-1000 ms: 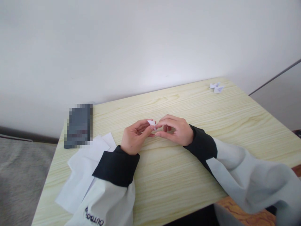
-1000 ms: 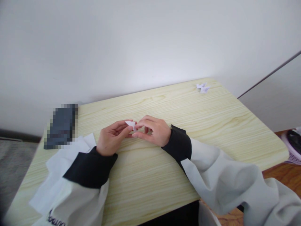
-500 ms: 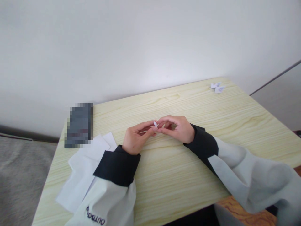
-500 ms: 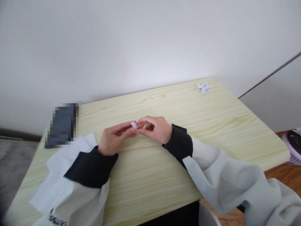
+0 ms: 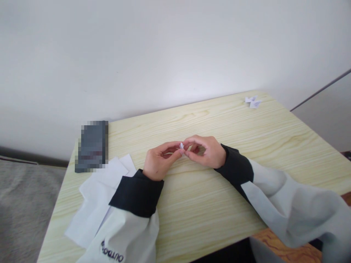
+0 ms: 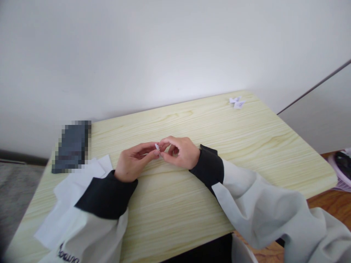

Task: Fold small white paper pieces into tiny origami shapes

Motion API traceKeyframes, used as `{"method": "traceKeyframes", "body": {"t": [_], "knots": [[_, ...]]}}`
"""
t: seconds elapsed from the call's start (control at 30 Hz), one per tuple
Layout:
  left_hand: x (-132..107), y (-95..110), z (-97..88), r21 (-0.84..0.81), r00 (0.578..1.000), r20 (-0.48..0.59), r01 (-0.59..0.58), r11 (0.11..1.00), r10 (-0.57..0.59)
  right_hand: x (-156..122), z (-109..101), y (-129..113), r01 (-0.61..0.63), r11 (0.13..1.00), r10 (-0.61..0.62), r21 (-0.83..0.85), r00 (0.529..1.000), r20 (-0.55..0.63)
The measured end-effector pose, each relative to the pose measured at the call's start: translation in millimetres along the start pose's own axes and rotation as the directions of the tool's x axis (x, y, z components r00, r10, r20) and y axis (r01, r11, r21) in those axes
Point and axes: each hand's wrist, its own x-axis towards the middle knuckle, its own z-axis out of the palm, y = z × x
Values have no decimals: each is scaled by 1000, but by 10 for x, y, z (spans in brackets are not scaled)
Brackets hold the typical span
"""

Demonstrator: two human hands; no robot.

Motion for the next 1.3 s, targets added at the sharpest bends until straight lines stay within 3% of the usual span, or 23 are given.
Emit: {"method": "traceKeyframes", "body": {"t": [0.4, 0.63, 1.17, 1.3], "knots": [[11, 14, -8, 1, 1000, 1, -19, 1000, 19, 1, -11, -5, -17, 1000, 17, -10, 1000, 11], [2, 20, 14, 0, 1000, -26, -5, 1000, 5, -17, 36, -23, -37, 986, 22, -160, 995, -95], [-12, 49, 13, 52, 1000, 0, -21, 998, 21, -22, 49, -23, 138, 884, -216, -448, 968, -128], [-17, 74, 14, -64, 998, 30, 54, 997, -52, -26, 26, -4, 221, 885, -296, -409, 946, -130]]}}
